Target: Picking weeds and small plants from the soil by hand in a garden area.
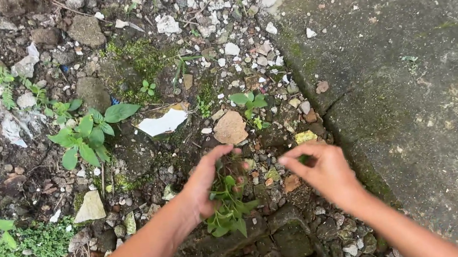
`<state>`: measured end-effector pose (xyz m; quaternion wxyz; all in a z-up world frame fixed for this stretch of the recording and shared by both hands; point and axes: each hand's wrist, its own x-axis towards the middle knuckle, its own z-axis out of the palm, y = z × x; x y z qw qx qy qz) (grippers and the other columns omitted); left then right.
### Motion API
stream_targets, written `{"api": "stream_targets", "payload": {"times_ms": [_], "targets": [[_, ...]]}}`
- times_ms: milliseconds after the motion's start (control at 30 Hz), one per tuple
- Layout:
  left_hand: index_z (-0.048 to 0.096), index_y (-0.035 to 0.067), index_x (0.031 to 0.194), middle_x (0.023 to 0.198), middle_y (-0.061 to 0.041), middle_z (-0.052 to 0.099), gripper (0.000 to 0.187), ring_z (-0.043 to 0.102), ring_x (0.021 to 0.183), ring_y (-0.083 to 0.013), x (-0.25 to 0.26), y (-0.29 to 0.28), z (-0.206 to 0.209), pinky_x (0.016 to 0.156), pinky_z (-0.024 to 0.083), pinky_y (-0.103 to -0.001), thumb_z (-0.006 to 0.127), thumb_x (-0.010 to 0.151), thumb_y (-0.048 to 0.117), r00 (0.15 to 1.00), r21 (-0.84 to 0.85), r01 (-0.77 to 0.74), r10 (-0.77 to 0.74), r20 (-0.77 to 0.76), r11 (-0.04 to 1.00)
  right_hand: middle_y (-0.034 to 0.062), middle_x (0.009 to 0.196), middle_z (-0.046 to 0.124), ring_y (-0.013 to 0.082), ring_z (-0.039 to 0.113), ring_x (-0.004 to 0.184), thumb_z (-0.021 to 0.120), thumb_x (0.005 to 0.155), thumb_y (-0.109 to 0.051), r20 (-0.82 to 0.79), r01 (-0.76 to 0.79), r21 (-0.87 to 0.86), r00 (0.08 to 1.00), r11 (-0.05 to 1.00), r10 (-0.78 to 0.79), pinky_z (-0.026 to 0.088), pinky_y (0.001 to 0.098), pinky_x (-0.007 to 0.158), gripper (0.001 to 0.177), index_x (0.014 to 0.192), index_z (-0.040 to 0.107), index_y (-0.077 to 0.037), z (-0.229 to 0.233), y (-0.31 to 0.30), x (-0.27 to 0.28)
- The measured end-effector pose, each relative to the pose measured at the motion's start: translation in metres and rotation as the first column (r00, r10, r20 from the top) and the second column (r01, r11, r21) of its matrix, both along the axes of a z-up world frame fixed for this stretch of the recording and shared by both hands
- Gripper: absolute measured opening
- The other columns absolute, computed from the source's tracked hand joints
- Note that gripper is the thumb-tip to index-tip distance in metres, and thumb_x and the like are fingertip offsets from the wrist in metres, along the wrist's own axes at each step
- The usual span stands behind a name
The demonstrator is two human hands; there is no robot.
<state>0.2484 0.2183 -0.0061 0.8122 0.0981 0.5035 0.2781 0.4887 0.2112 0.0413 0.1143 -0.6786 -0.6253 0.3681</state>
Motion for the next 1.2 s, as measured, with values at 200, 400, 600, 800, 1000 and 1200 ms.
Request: {"api": "stream_targets", "payload": {"times_ms": [200, 400, 600, 800, 1000, 1200], "targets": [[0.066, 0.018, 0.109, 0.092, -0.002, 0.072, 0.036, 0.065, 0.074, -0.0133, 0.010, -0.007, 0.039, 0.063, 0.048, -0.032, 0.051, 0.097, 0.048, 0.996, -0.054, 0.084, -0.084, -0.007, 0.995, 0.0131, 0.110, 0.075, 0.0149, 0.070, 0.087, 0.076, 0.090, -0.026, -0.296, -0.261, 0.497, 0.845, 0.827, 0.445, 0.059, 0.0324, 0.078, 0.038, 0.121, 0.073, -0.005, 0.028, -0.028, -0.054], [0.066, 0.017, 0.111, 0.091, -0.006, 0.076, 0.033, 0.067, 0.070, -0.0174, -0.011, -0.012, -0.012, 0.057, 0.047, -0.028, 0.049, 0.098, 0.042, 0.979, 0.031, 0.084, -0.089, 0.182, 0.996, 0.0091, 0.102, 0.058, 0.0237, 0.058, 0.095, 0.061, 0.101, -0.026, 0.018, -0.246, 0.309, 0.967, 0.919, 0.253, 0.052, 0.0382, 0.085, 0.036, 0.132, 0.067, -0.008, -0.013, 0.044, -0.053], [0.067, 0.017, 0.111, 0.092, -0.007, 0.075, 0.033, 0.066, 0.069, -0.0182, -0.029, -0.010, -0.011, 0.056, 0.049, -0.029, 0.050, 0.097, 0.041, 0.978, -0.044, 0.042, -0.032, 0.204, 0.998, 0.0146, 0.109, 0.050, 0.0302, 0.050, 0.105, 0.071, 0.092, -0.024, 0.315, -0.403, 0.407, 0.904, 0.820, 0.288, 0.050, 0.0439, 0.088, 0.034, 0.118, 0.069, -0.003, -0.043, 0.082, -0.070], [0.067, 0.017, 0.111, 0.093, -0.009, 0.074, 0.033, 0.066, 0.068, -0.0186, -0.044, -0.010, -0.015, 0.057, 0.052, -0.030, 0.051, 0.096, 0.041, 0.970, -0.059, -0.027, 0.040, 0.239, 0.998, 0.0087, 0.110, 0.055, 0.0309, 0.051, 0.118, 0.081, 0.083, -0.023, 0.242, -0.396, 0.495, 0.918, 0.773, 0.316, 0.045, 0.0483, 0.105, 0.018, 0.088, 0.071, -0.009, -0.071, 0.057, -0.032], [0.068, 0.016, 0.112, 0.093, -0.008, 0.075, 0.034, 0.066, 0.067, -0.0175, -0.055, -0.007, -0.016, 0.055, 0.051, -0.029, 0.051, 0.096, 0.041, 0.967, -0.031, -0.023, 0.030, 0.254, 0.999, 0.0089, 0.109, 0.059, 0.0261, 0.058, 0.111, 0.079, 0.083, -0.020, 0.229, -0.316, 0.231, 0.937, 0.920, 0.264, 0.049, 0.0436, 0.102, 0.020, 0.099, 0.075, -0.010, -0.042, 0.030, -0.016], [0.069, 0.017, 0.111, 0.092, -0.007, 0.075, 0.034, 0.065, 0.066, -0.0172, -0.053, -0.009, -0.004, 0.054, 0.050, -0.029, 0.052, 0.095, 0.041, 0.970, -0.038, -0.020, 0.028, 0.242, 0.999, 0.0133, 0.121, 0.070, 0.0297, 0.069, 0.107, 0.063, 0.093, -0.006, 0.349, -0.590, 0.525, 0.807, 0.614, 0.477, 0.058, 0.0392, 0.099, 0.030, 0.122, 0.071, -0.003, -0.049, 0.053, -0.050]]}}
